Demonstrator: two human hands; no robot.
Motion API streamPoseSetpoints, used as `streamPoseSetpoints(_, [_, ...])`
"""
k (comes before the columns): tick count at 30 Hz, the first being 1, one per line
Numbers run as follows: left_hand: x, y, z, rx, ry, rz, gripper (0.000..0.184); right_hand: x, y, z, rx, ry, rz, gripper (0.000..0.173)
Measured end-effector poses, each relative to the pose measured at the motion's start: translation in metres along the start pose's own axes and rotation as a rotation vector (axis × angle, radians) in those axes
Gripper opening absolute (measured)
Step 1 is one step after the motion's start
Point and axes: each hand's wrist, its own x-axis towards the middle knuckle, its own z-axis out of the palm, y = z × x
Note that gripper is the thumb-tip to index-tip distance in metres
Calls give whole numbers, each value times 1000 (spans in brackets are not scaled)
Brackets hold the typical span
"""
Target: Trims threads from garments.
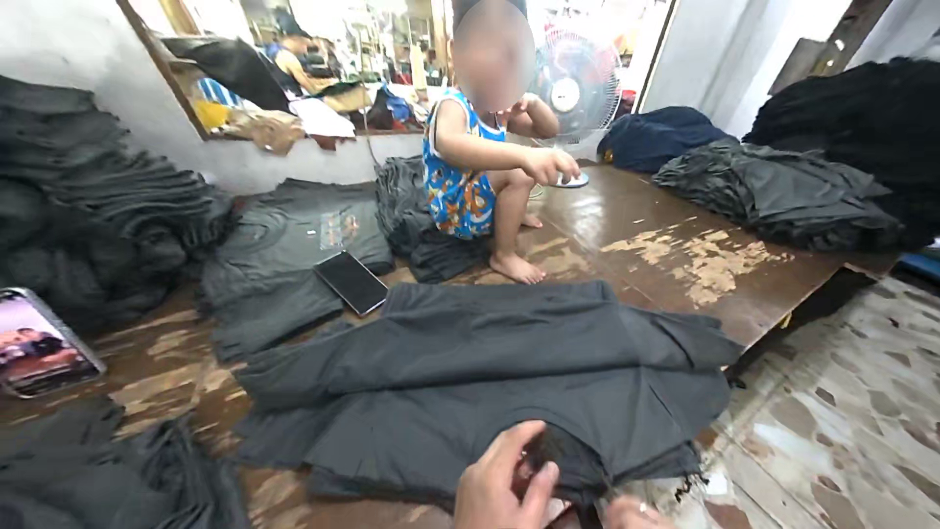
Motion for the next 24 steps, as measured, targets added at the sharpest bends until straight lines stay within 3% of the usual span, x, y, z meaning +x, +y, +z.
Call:
streamPoseSetpoints(2, [-11,-27,0,-108,125,-39,32,-2,16,-15,-95,98,43,56])
streamPoseSetpoints(4, [-14,-37,-7,-115,148,-63,30,-2,36,-32,-222,108,43,50])
streamPoseSetpoints(6, [-17,-37,-11,-120,118,-101,30,-3,45,-39,-306,-5,123,32])
streamPoseSetpoints(9, [-17,-34,-8,-166,15,-127,28,-3,55,-23,-293,-195,210,22])
streamPoseSetpoints(11, [-14,-33,0,-214,-42,-114,28,-5,64,-15,-335,-117,134,19])
streamPoseSetpoints(15, [1,-23,16,-394,47,-157,49,-1,58,-21,-236,-36,212,21])
streamPoseSetpoints(17, [20,-9,14,-563,164,-104,66,-1,62,-19,-257,-7,246,25])
streamPoseSetpoints(19, [51,15,1,-704,234,27,69,2,64,-17,-269,11,289,26])
streamPoseSetpoints(22, [79,49,-18,-710,256,231,59,8,66,-14,-276,27,309,28])
streamPoseSetpoints(24, [71,48,-19,-504,245,311,48,9,61,-16,-253,9,359,25])
